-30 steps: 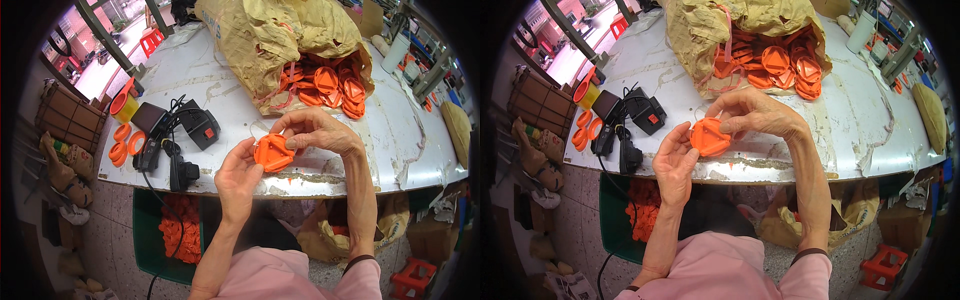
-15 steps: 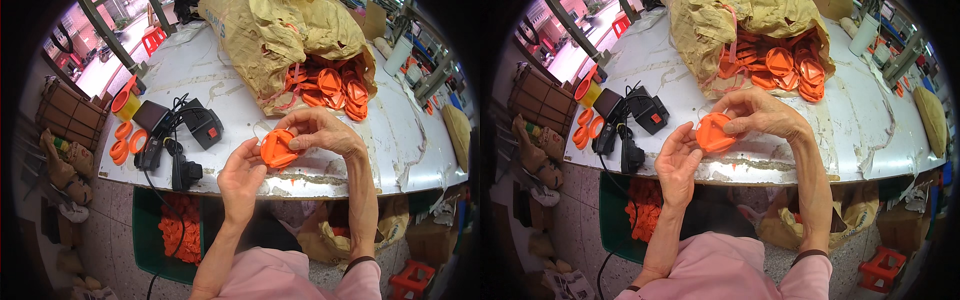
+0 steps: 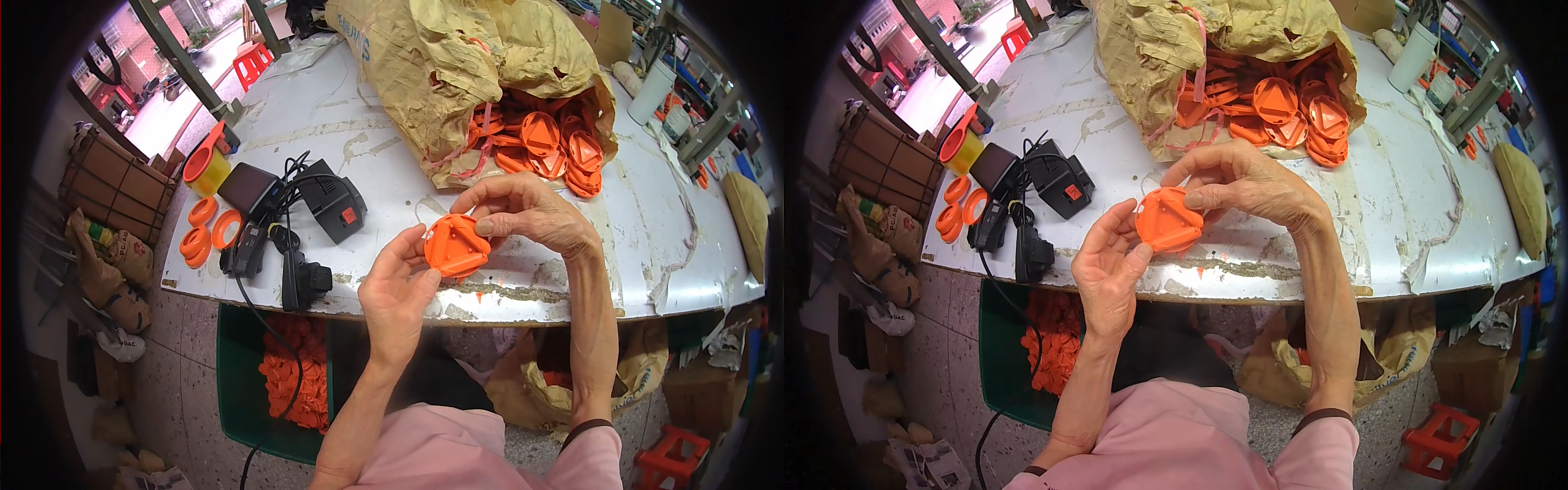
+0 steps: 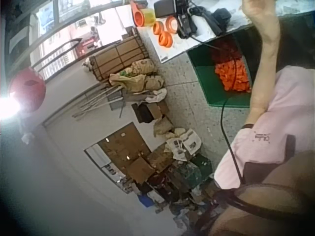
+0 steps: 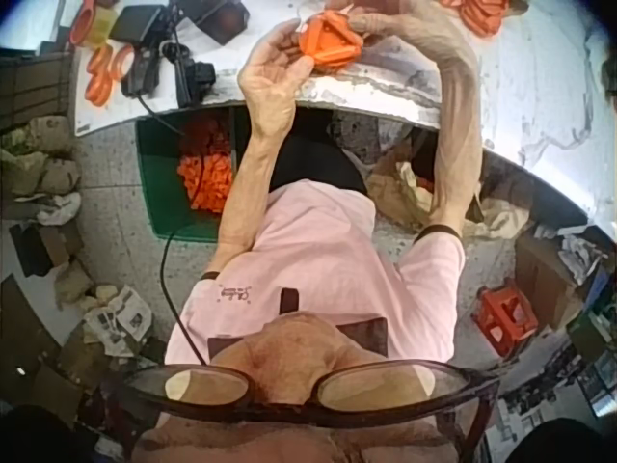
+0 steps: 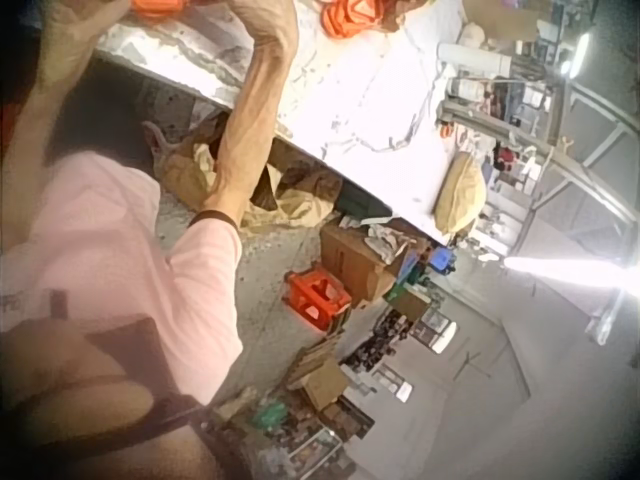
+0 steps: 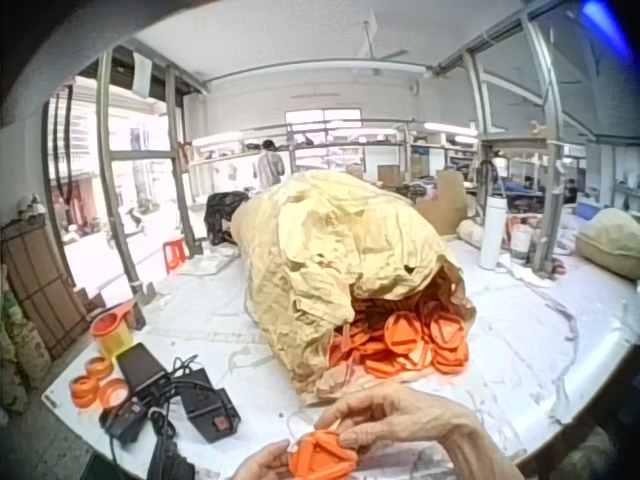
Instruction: The person picks up orange plastic parts from a bag, removes excess plastic strips by hand, and places the finished parts into a green bin.
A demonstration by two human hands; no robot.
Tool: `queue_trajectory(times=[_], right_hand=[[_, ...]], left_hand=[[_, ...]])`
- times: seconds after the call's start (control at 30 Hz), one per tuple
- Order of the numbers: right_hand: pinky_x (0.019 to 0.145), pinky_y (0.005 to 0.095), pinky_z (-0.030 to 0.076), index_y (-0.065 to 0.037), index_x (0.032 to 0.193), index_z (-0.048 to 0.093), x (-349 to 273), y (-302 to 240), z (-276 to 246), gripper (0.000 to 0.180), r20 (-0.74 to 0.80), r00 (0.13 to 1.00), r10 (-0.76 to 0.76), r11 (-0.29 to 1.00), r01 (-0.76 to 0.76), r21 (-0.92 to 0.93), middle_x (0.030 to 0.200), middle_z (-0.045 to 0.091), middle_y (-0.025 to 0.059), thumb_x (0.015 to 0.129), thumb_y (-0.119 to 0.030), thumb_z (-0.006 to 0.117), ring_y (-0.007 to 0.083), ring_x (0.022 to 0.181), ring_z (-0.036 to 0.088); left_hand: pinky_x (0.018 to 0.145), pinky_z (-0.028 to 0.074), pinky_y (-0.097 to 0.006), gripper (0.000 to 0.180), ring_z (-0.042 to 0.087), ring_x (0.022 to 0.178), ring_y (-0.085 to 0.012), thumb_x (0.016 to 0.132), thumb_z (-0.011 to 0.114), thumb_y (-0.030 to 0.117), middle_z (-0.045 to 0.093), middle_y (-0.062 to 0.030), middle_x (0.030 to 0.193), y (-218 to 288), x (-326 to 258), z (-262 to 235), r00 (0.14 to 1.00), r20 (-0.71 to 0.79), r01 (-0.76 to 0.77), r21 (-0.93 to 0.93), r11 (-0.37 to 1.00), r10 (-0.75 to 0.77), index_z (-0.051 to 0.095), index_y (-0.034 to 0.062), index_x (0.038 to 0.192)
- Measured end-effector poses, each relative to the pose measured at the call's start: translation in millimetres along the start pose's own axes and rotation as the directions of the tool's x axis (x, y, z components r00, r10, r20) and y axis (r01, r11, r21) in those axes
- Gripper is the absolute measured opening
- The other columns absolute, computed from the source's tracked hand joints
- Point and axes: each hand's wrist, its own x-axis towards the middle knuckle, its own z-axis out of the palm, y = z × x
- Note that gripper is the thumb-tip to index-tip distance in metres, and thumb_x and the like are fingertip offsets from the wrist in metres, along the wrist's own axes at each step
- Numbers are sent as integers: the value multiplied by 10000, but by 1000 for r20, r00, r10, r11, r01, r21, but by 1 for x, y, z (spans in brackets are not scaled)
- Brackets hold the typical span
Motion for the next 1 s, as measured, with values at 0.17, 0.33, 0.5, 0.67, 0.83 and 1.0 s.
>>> queue_trajectory(times=[0.17,0.33,0.5,0.67,0.83,1.0], right_hand=[[691,233,509,-33,1078,639,0,1,-2,276,22,1000,19,999,-18,-32,942,645,12,826,-142,666,91,829,601],[685,225,503,-33,1068,642,1,2,-3,265,6,1000,-8,999,8,-45,925,646,6,833,-155,661,82,821,596],[679,221,500,-33,1059,643,1,4,-3,257,-13,1000,-3,999,3,-34,908,646,3,836,-160,660,76,811,592],[696,222,510,-3,1062,628,2,4,-2,260,-17,1000,-12,999,12,-38,933,647,16,832,-111,683,79,818,603],[708,231,518,-12,1070,627,0,0,0,271,11,1000,-10,1000,10,-16,926,644,20,820,-106,676,87,828,608],[716,236,522,-22,1073,628,-1,0,-1,277,17,1000,-10,1000,10,-20,915,639,22,810,-98,668,94,829,608]], left_hand=[[933,454,-321,482,556,1031,-187,811,624,-70,555,-126,1122,-2,0,-1,1000,3,-12,20,1000,12,471,-81,1268],[918,468,-321,475,556,1033,-188,825,607,-68,554,-132,1129,-1,0,0,1000,1,6,-15,1000,-6,462,-74,1278],[928,461,-334,493,553,1045,-196,806,618,-80,555,-131,1134,-1,0,0,1000,2,-3,-1,1000,3,469,-69,1276],[942,446,-340,509,548,1056,-200,787,636,-84,556,-130,1142,1,-1,2,1000,-11,3,9,1000,-3,477,-67,1270],[949,439,-339,497,548,1056,-202,789,642,-68,560,-133,1150,2,0,2,1000,-14,5,38,999,-5,483,-70,1260],[949,439,-338,486,548,1057,-202,794,630,-72,558,-135,1155,0,0,2,1000,-6,-4,36,999,4,483,-72,1258]])
